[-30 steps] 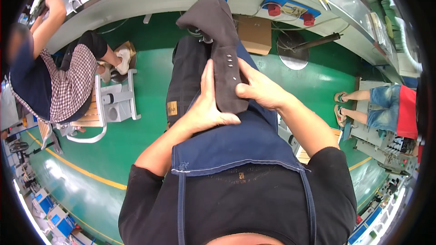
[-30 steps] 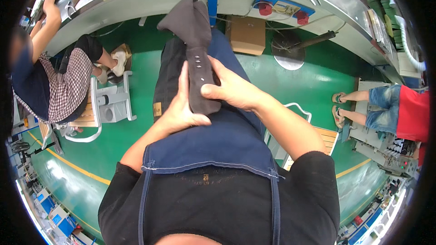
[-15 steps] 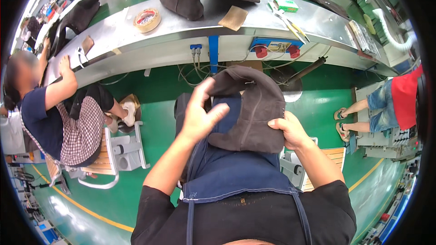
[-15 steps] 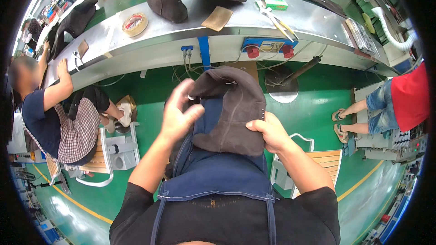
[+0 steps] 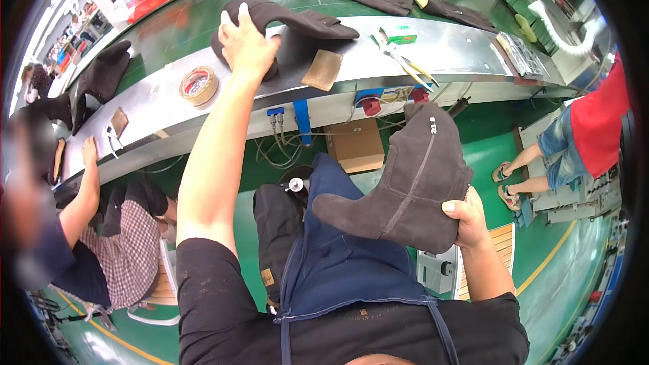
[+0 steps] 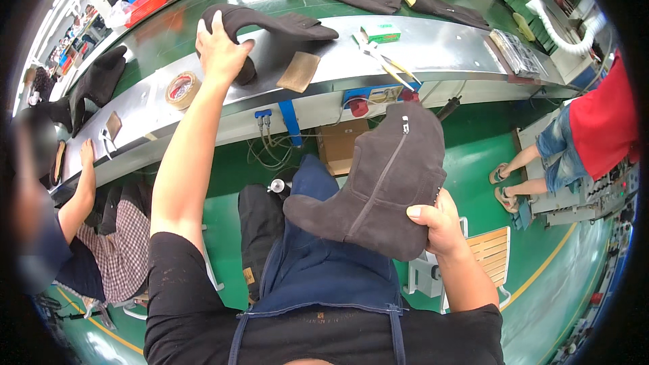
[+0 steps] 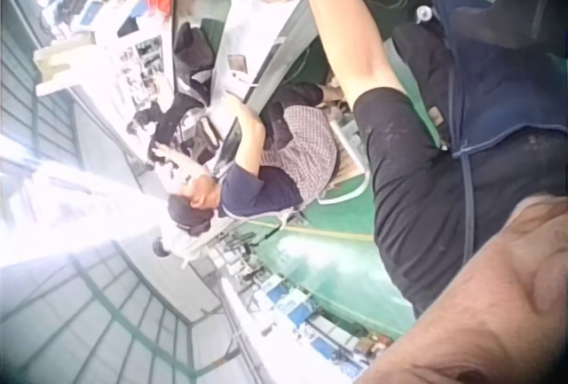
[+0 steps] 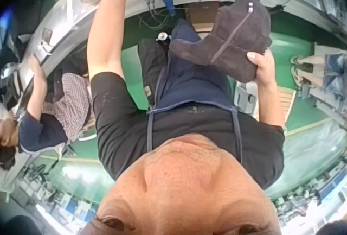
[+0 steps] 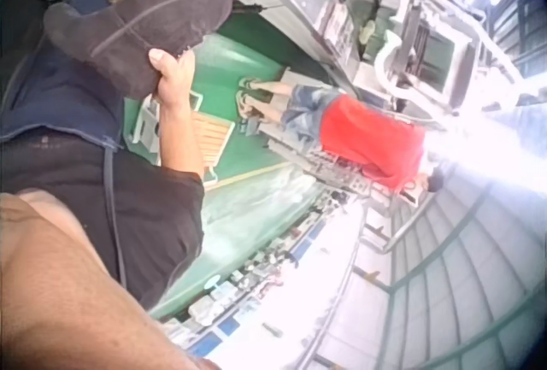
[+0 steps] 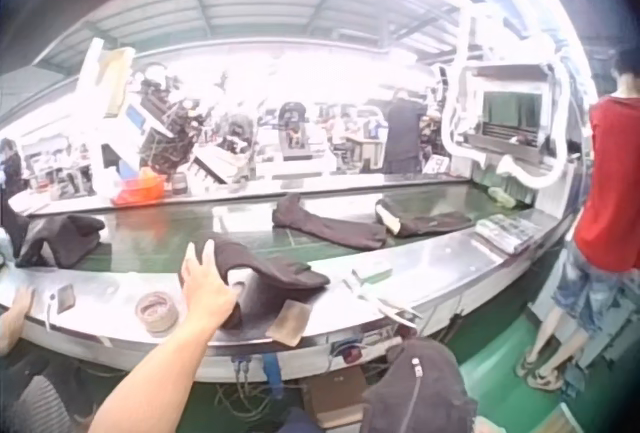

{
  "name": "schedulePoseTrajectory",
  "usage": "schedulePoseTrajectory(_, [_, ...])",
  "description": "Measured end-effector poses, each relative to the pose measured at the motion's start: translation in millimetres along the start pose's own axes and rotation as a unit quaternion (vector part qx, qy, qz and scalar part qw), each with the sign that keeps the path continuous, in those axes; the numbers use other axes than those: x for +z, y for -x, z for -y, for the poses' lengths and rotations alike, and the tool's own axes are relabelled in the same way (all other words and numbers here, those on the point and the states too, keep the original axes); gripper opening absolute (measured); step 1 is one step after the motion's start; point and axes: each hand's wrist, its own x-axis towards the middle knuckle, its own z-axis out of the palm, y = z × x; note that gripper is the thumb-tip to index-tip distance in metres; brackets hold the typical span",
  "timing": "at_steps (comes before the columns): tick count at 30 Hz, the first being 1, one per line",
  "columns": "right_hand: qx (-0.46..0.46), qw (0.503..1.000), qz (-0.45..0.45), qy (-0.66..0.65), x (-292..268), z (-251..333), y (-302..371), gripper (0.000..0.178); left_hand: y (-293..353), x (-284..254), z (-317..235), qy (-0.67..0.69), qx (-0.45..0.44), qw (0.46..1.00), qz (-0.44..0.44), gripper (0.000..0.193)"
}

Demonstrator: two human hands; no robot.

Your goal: The person is manufacturing shoes at a factory workbench, using tools and manual manipulation.

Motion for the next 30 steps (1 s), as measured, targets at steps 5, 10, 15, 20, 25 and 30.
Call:
schedulePoseTrajectory(5, [-0.032, 0.998, -0.047, -0.029, -18, 4, -5, 0.074, -16, 26, 13, 0.078, -0.006, 0.996, -0.032, 0.069])
schedulePoseTrajectory(10, [-0.09, 0.994, -0.061, 0.0, -29, 19, -11, 0.071, -34, 2, 46, 0.233, -0.011, 0.963, -0.133, 0.041])
schedulePoseTrajectory(15, [-0.211, 0.974, -0.076, 0.042, -14, 58, -22, 0.07, -41, -82, 91, 0.611, -0.109, 0.771, -0.142, 0.021])
schedulePoseTrajectory(20, [-0.315, 0.941, -0.089, 0.093, 25, 111, -58, 0.055, 42, -183, 127, 0.637, -0.109, 0.762, -0.038, 0.037])
schedulePoseTrajectory(25, [-0.478, 0.838, -0.017, 0.264, 91, 139, -184, 0.025, 142, -240, 166, 0.687, -0.151, 0.709, 0.047, 0.045])
schedulePoseTrajectory(30, [-0.515, 0.786, -0.087, 0.331, 170, 108, -311, 0.031, 219, -256, 167, 0.859, -0.301, 0.408, 0.07, 0.046])
